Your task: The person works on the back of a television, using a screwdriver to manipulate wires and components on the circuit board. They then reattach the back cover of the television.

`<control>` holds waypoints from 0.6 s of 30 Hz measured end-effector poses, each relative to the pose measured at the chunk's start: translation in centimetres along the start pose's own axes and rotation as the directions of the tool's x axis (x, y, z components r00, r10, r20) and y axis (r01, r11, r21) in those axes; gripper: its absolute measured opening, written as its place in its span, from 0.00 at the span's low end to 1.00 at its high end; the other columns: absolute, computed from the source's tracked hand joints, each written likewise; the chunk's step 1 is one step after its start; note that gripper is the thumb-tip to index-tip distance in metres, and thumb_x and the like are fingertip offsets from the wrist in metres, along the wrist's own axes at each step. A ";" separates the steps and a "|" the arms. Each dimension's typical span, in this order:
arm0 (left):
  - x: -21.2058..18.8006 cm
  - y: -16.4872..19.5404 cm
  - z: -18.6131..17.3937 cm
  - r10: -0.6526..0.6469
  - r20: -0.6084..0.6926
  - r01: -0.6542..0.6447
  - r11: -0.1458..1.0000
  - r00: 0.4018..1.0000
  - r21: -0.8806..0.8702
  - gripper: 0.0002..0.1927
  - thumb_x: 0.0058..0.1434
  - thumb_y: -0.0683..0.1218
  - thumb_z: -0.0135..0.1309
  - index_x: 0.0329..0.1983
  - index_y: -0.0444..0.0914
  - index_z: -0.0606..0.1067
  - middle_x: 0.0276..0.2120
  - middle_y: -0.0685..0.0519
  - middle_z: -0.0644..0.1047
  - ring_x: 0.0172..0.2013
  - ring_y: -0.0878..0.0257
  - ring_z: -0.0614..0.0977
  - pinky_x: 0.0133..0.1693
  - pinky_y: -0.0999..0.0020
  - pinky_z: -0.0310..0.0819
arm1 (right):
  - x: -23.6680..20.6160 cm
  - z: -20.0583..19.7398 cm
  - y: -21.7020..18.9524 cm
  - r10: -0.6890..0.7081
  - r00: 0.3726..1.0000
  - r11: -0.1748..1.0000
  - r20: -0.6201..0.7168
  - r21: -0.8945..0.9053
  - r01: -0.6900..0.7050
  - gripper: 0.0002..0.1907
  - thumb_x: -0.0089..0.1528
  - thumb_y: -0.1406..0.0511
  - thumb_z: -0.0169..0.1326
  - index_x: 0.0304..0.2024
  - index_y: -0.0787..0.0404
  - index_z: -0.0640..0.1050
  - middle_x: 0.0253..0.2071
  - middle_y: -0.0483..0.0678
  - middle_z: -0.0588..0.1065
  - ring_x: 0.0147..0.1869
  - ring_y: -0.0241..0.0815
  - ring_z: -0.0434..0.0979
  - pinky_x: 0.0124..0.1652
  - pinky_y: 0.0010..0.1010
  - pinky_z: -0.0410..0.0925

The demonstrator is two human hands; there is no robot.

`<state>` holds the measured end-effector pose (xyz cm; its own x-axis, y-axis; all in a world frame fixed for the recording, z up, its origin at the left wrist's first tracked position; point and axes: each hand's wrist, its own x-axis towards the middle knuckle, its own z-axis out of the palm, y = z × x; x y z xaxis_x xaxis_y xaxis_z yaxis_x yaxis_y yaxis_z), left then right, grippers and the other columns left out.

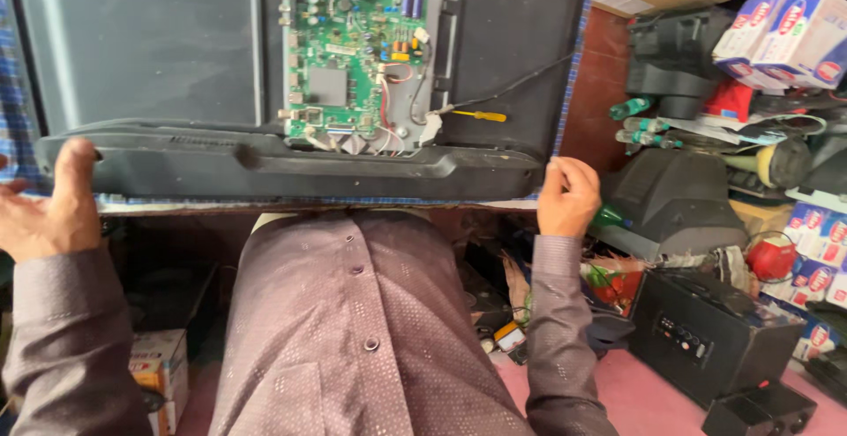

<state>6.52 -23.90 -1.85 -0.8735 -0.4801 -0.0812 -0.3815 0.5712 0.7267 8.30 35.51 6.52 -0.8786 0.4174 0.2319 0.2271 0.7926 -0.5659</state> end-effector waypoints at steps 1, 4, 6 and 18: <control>-0.2 -0.4 0.1 0.079 0.058 -0.074 0.995 0.995 -0.070 0.39 0.61 0.55 0.67 0.69 0.34 0.66 0.60 0.47 0.73 0.60 0.53 0.76 0.62 0.61 0.70 | 0.2 0.6 -0.4 -0.035 0.999 0.999 0.011 0.019 0.035 0.05 0.63 0.73 0.61 0.41 0.66 0.83 0.45 0.53 0.79 0.46 0.44 0.82 0.44 0.31 0.76; -0.3 0.0 0.4 0.305 0.148 -0.312 0.950 0.941 0.025 0.47 0.57 0.57 0.71 0.72 0.33 0.63 0.65 0.43 0.67 0.66 0.51 0.70 0.67 0.59 0.66 | 1.7 2.6 -2.5 -0.209 0.971 0.977 0.115 0.062 0.203 0.06 0.61 0.74 0.63 0.41 0.67 0.82 0.44 0.53 0.79 0.47 0.49 0.82 0.48 0.34 0.74; -0.1 0.3 0.3 0.389 0.202 -0.419 0.897 0.899 0.141 0.50 0.55 0.60 0.75 0.71 0.33 0.63 0.68 0.42 0.64 0.67 0.50 0.67 0.69 0.58 0.65 | 3.3 4.1 -3.9 -0.289 0.939 0.957 0.188 0.070 0.281 0.07 0.61 0.74 0.63 0.42 0.66 0.82 0.46 0.53 0.78 0.50 0.52 0.81 0.51 0.36 0.73; 1.3 2.0 0.7 0.388 0.371 -0.489 0.841 0.844 0.233 0.64 0.36 0.63 0.75 0.72 0.33 0.60 0.66 0.36 0.64 0.69 0.41 0.68 0.68 0.48 0.68 | 9.2 7.0 -7.0 -0.376 0.826 0.896 0.419 -0.065 0.440 0.08 0.59 0.75 0.62 0.40 0.62 0.82 0.45 0.50 0.75 0.53 0.53 0.73 0.52 0.40 0.70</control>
<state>4.40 -22.93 -1.01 -0.9972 0.0630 -0.0395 0.0355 0.8701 0.4916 -4.30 30.65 7.12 -0.9876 -0.1393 0.0728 -0.1562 0.9222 -0.3537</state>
